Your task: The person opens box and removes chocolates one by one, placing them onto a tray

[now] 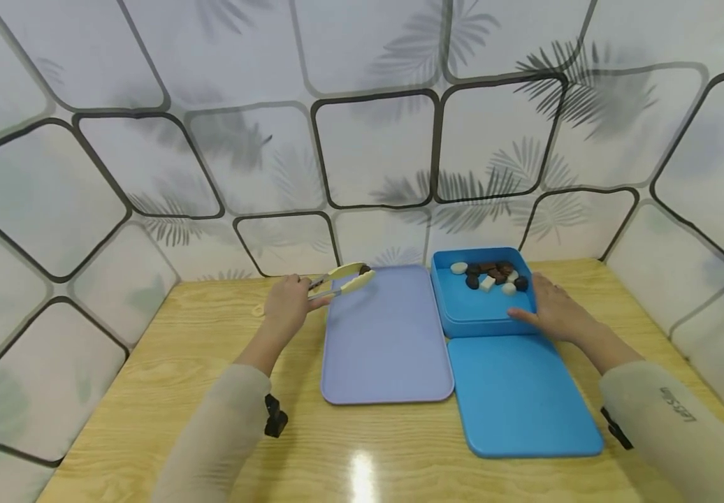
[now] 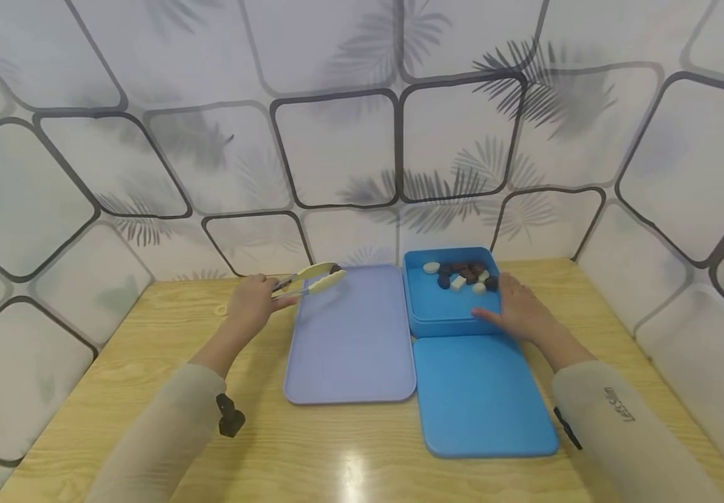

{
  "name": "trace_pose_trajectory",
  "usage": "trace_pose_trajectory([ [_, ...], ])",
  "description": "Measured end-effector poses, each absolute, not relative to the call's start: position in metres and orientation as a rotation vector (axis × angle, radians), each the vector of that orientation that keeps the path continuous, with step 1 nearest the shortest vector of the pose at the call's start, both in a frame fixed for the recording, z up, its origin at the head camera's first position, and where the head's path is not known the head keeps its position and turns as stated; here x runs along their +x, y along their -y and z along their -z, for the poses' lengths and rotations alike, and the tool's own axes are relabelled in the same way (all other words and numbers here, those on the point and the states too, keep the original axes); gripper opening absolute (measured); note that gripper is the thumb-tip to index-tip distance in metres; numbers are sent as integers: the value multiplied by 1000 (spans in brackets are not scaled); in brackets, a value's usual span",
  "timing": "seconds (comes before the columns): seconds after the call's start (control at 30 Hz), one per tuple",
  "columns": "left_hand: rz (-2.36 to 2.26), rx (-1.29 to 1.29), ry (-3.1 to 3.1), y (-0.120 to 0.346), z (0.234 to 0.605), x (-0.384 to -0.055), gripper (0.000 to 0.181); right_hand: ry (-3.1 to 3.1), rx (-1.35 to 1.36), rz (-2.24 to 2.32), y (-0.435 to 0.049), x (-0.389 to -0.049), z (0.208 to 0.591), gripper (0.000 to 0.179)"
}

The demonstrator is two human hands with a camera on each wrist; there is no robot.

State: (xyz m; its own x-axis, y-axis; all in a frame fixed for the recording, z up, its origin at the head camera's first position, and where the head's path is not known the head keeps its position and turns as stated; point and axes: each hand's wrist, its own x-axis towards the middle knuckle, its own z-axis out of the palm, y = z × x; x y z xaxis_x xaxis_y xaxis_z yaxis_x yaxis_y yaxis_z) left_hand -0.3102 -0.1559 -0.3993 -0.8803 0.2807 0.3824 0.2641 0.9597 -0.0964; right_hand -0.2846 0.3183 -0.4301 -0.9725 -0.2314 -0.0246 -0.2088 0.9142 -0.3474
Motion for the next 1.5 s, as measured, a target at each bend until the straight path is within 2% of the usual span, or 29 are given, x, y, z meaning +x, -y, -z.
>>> trace_pose_trajectory([
  [0.6,-290,-397,2852,174,400,-312,58,-2993,-328,530,-319,-286,433,107],
  [1.27,-202,-372,2963,173,398,-307,56,-2998,-336,578,-321,-288,435,105],
  [1.5,-170,-391,2852,174,403,-305,74,-2994,-336,580,-319,-285,433,105],
])
